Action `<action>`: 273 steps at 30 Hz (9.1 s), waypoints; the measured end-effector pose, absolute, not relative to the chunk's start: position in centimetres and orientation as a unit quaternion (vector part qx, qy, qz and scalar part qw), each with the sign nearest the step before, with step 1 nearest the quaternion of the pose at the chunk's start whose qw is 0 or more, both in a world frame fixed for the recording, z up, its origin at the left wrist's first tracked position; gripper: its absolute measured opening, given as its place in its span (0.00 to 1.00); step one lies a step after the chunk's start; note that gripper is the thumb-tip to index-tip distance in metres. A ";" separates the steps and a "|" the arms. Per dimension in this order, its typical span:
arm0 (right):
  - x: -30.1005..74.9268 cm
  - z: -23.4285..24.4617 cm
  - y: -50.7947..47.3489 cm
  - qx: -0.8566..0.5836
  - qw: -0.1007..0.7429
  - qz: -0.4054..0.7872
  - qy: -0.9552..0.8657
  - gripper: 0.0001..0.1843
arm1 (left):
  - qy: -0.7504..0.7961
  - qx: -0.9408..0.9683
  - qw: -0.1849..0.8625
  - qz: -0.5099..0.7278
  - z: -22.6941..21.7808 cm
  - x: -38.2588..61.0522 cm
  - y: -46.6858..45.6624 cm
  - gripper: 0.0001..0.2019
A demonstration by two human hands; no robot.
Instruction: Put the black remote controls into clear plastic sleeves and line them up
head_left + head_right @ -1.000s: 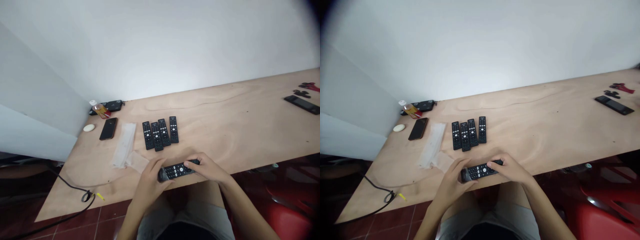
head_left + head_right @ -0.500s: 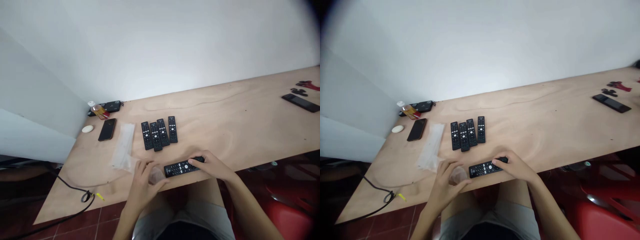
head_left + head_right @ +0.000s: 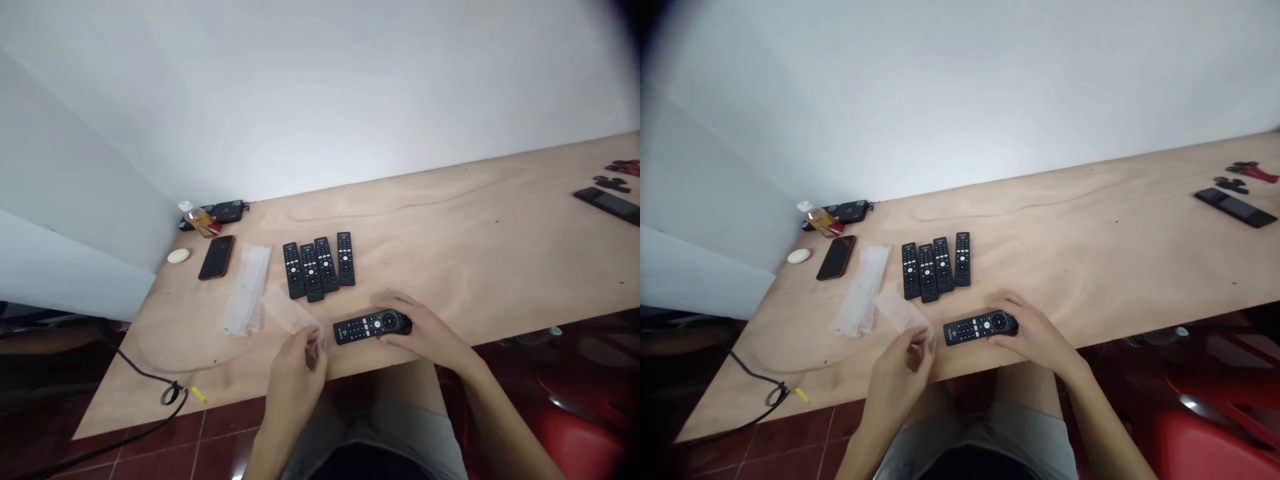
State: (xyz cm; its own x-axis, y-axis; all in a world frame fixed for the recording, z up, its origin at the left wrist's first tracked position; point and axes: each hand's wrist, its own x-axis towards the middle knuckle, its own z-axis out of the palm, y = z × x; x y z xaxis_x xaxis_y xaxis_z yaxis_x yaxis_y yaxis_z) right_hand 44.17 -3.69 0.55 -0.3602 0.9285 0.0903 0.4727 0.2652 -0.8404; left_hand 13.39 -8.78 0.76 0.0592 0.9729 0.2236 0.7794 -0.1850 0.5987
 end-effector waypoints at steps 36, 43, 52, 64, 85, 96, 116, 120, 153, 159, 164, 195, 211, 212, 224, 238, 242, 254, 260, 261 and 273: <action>42.3 0.8 -4.9 -0.481 0.360 0.421 -0.680 0.17 | 0.600 0.638 0.272 0.399 0.9 13.1 -9.2 0.08; 42.3 0.6 -4.7 -0.475 0.380 0.426 -0.669 0.18 | 0.640 0.642 0.232 0.353 1.2 13.2 -8.5 0.11; 42.3 0.8 -5.1 -0.457 0.342 0.454 -0.684 0.21 | 0.590 0.667 0.252 0.378 0.4 13.5 -8.4 0.09; 42.0 0.5 -5.0 -0.463 0.347 0.442 -0.685 0.19 | 0.493 0.744 0.262 0.366 0.9 12.5 -8.9 0.18; 42.2 -0.3 -4.9 -0.488 0.389 0.396 -0.673 0.18 | 0.501 0.761 0.179 0.371 1.7 11.4 -7.7 0.08; 43.6 0.5 -5.1 -0.464 0.351 0.412 -0.701 0.18 | 0.577 0.731 0.173 0.319 0.9 13.0 -8.3 0.12; 42.1 1.5 -4.4 -0.413 0.334 0.446 -0.720 0.18 | 0.468 0.750 0.306 0.355 -0.3 12.0 -8.5 0.16; 42.1 1.4 -4.4 -0.412 0.338 0.444 -0.720 0.17 | 0.462 0.756 0.329 0.325 0.1 10.9 -7.9 0.19; 40.7 1.1 -4.2 -0.392 0.352 0.478 -0.703 0.22 | 0.396 0.814 0.219 0.364 -0.2 12.4 -6.0 0.30; 40.9 1.7 -3.7 -0.377 0.343 0.468 -0.722 0.21 | 0.434 0.802 0.252 0.323 0.3 13.2 -6.1 0.39; 42.1 1.2 -3.7 -0.395 0.347 0.460 -0.716 0.21 | 0.464 0.782 0.247 0.335 0.2 11.4 -6.5 0.29; 43.8 0.7 -3.2 -0.393 0.271 0.394 -0.785 0.23 | 0.462 0.806 0.233 0.287 0.4 10.2 -7.1 0.12; 43.8 0.5 -3.4 -0.374 0.309 0.451 -0.749 0.19 | 0.472 0.789 0.284 0.274 0.1 10.9 -7.7 0.22; 43.6 0.5 -3.4 -0.375 0.306 0.449 -0.751 0.18 | 0.472 0.791 0.271 0.280 -0.1 10.9 -7.6 0.20; 43.3 0.4 -2.5 -0.358 0.282 0.448 -0.769 0.18 | 0.454 0.803 0.192 0.334 -1.2 12.9 -7.8 0.14; 42.0 1.1 -4.8 -0.419 0.307 0.379 -0.766 0.24 | 0.569 0.708 0.203 0.366 0.6 13.1 -7.6 0.11; 41.5 1.8 -5.2 -0.412 0.298 0.395 -0.765 0.24 | 0.580 0.703 0.202 0.359 0.1 14.1 -7.0 0.11; 47.1 1.0 -3.7 -0.420 0.286 0.483 -0.713 0.23 | 0.602 0.658 0.248 0.379 0.0 13.4 -7.2 0.11; 47.0 1.0 -2.4 -0.441 0.276 0.386 -0.762 0.18 | 0.598 0.607 0.318 0.416 -0.5 13.0 -7.2 0.12; 46.5 0.9 -2.4 -0.451 0.281 0.361 -0.766 0.18 | 0.598 0.605 0.318 0.419 -0.6 13.0 -7.4 0.13; 31.3 1.2 -8.3 -0.488 0.365 0.442 -0.658 0.18 | 0.581 0.642 0.245 0.437 -1.3 13.4 -9.6 0.14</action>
State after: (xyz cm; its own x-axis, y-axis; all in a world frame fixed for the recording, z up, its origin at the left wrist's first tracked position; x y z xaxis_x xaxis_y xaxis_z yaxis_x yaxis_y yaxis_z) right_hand 31.29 -8.31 1.22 -0.2562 0.9654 0.0492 0.3204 0.1328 -0.9379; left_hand 13.38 -9.65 -1.35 -0.0571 0.9595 0.2759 0.5326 -0.2045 0.8213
